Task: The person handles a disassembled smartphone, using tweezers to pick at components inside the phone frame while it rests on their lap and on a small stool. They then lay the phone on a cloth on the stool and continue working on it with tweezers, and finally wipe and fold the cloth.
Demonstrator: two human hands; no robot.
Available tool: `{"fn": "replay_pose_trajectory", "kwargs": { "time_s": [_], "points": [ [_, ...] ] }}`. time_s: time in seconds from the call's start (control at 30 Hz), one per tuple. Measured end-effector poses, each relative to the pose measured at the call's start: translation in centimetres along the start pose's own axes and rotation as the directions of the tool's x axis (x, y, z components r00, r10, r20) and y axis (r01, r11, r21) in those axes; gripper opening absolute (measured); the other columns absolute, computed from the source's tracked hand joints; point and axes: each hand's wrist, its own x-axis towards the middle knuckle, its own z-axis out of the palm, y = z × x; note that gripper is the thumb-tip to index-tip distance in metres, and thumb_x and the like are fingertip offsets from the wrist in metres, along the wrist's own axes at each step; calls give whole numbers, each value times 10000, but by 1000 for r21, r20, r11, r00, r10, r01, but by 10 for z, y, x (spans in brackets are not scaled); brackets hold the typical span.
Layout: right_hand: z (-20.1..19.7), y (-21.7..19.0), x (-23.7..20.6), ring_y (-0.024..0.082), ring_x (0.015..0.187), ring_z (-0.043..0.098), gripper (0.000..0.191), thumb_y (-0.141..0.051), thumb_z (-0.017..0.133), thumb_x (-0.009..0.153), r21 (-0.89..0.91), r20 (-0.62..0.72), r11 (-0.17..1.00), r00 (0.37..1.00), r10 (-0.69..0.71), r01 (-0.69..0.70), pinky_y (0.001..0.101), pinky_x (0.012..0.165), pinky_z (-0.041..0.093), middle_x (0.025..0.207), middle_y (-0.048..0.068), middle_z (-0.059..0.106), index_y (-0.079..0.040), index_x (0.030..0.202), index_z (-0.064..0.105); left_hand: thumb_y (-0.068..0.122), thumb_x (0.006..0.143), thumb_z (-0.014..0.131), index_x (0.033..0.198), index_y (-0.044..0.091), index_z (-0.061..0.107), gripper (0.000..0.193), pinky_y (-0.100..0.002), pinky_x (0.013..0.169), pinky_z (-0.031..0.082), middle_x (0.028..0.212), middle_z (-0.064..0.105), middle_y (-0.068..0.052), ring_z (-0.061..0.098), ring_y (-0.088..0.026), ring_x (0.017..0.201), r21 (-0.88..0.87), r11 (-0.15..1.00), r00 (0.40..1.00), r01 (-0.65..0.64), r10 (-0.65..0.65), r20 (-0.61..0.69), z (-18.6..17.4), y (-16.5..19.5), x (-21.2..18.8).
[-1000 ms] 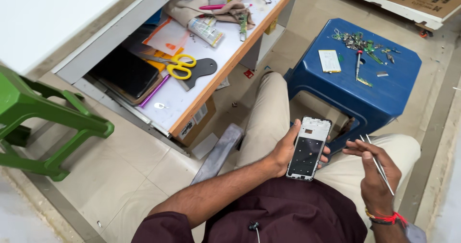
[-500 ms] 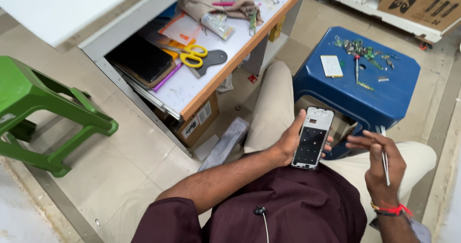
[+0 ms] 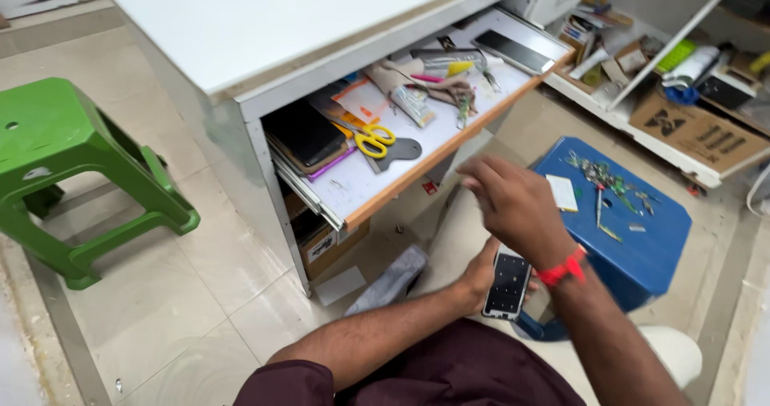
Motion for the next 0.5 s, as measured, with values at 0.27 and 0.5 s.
{"fn": "replay_pose_trajectory", "kwargs": {
  "time_s": [0.27, 0.5],
  "points": [
    [29, -1, 48, 317, 774, 702, 183, -120, 661, 939, -1, -38, 996, 995, 88, -88, 450, 650, 538, 909, 87, 735, -135, 1113, 714, 688, 1094, 363, 1412, 91, 586, 712, -342, 849, 595, 1143, 730, -74, 720, -147, 949, -54, 999, 991, -7, 0, -136, -6, -17, 5],
    [34, 27, 42, 351, 754, 693, 188, -158, 711, 795, -118, 71, 980, 983, 166, -157, 483, 650, 536, 836, 101, 706, -142, 980, 739, 774, 1093, 279, 1312, -23, 567, 876, -371, 735, 607, 1025, 682, -184, 700, -230, 846, 99, 991, 995, 95, -94, -20, 11, -20, -10]
  ]
}}
